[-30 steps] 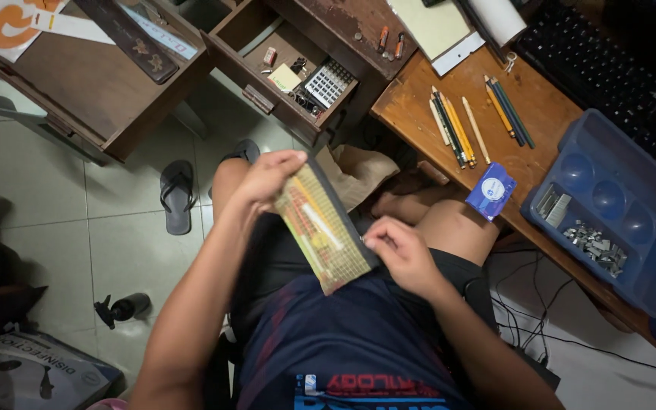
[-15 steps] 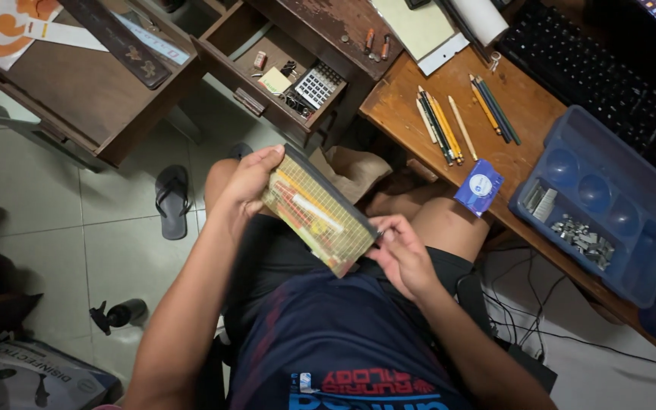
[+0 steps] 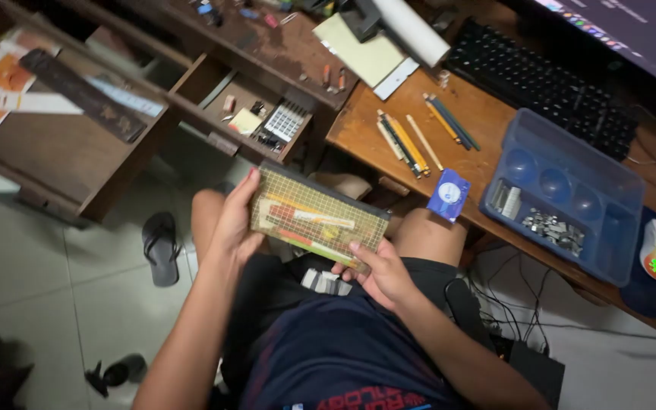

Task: The person sits with a transparent pencil case on their lap and places several pencils, pens, and small stationery items into the case. They then place the case into a plastic organizer tray and arrange additional pencils and pens into the tray compartments.

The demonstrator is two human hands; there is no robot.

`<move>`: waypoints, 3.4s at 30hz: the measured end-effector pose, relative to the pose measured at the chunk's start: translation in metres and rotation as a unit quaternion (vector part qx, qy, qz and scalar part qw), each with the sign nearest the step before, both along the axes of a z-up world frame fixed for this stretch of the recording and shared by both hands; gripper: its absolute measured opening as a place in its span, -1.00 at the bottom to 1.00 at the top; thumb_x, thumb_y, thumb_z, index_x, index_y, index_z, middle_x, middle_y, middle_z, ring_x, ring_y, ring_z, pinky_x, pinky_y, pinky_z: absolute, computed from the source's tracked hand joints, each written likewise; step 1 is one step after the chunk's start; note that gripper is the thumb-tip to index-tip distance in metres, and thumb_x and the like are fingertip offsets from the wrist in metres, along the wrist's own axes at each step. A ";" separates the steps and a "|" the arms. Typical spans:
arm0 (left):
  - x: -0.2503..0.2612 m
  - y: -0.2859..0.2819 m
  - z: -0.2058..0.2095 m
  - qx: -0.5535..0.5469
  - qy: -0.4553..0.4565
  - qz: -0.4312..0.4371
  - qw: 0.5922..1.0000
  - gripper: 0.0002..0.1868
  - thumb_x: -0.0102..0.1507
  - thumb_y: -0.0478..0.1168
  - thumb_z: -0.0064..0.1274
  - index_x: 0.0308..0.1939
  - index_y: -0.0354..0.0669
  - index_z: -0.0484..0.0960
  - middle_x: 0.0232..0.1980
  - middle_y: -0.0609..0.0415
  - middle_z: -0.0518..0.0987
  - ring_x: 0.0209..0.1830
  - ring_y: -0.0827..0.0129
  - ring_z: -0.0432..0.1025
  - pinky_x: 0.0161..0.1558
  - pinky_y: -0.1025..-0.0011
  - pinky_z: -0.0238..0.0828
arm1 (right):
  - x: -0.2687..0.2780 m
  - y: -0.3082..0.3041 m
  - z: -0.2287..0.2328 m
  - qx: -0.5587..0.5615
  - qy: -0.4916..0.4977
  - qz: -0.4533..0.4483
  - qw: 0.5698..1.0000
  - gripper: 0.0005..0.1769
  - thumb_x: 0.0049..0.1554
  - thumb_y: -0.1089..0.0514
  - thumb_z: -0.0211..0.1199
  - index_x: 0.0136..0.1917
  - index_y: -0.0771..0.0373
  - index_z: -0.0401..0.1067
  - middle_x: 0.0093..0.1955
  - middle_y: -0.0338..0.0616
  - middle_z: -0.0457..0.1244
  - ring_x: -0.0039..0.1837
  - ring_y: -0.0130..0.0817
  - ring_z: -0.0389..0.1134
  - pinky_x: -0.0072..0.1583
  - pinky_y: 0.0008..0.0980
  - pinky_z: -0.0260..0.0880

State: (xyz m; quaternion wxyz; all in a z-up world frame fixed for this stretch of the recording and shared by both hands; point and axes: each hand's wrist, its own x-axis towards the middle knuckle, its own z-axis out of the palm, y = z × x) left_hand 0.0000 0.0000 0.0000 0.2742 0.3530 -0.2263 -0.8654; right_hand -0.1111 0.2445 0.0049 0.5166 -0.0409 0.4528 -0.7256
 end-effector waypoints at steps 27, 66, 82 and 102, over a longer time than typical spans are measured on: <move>-0.153 0.035 0.125 -0.210 -0.087 -0.223 0.948 -0.59 0.24 -0.27 0.10 0.18 -0.13 0.48 0.06 0.02 0.66 0.02 0.33 0.52 0.16 0.35 0.48 | -0.076 -0.043 0.082 0.013 0.087 -0.164 0.983 -0.41 0.20 0.16 0.12 0.47 0.35 0.22 0.13 0.26 0.38 -0.11 0.07 0.48 -0.21 -0.21 0.35; -0.483 0.145 0.154 -0.279 0.000 -0.783 0.556 -0.33 0.17 -0.31 0.15 0.35 -0.09 0.27 0.00 -0.06 0.62 -0.13 0.23 0.63 -0.26 0.39 0.70 | -0.101 0.068 0.070 -0.103 0.084 -0.098 0.986 -0.59 0.29 0.16 0.24 0.33 0.38 0.31 0.17 0.09 0.32 0.10 -0.22 0.42 0.15 -0.37 0.47; -0.566 0.204 0.155 -0.377 0.001 -0.886 0.270 -0.52 0.22 -0.30 0.05 0.22 -0.05 0.37 0.08 -0.03 0.63 -0.06 0.15 0.59 -0.22 0.19 0.62 | -0.122 0.072 0.072 -0.054 0.107 -0.083 0.989 -0.73 0.28 0.16 0.26 0.20 0.33 0.42 0.08 -0.14 0.38 0.07 -0.49 0.41 0.14 -0.55 0.45; -0.534 0.254 0.123 -0.676 -0.041 -0.720 0.152 -0.49 0.30 -0.01 -0.07 0.32 -0.02 0.44 0.23 -0.06 0.53 0.14 0.08 0.44 0.01 0.15 0.40 | -0.118 0.083 0.084 -0.053 0.180 -0.049 0.981 -0.67 0.31 0.02 0.21 0.20 0.28 0.42 0.14 -0.14 0.37 0.11 -0.49 0.39 0.15 -0.56 0.41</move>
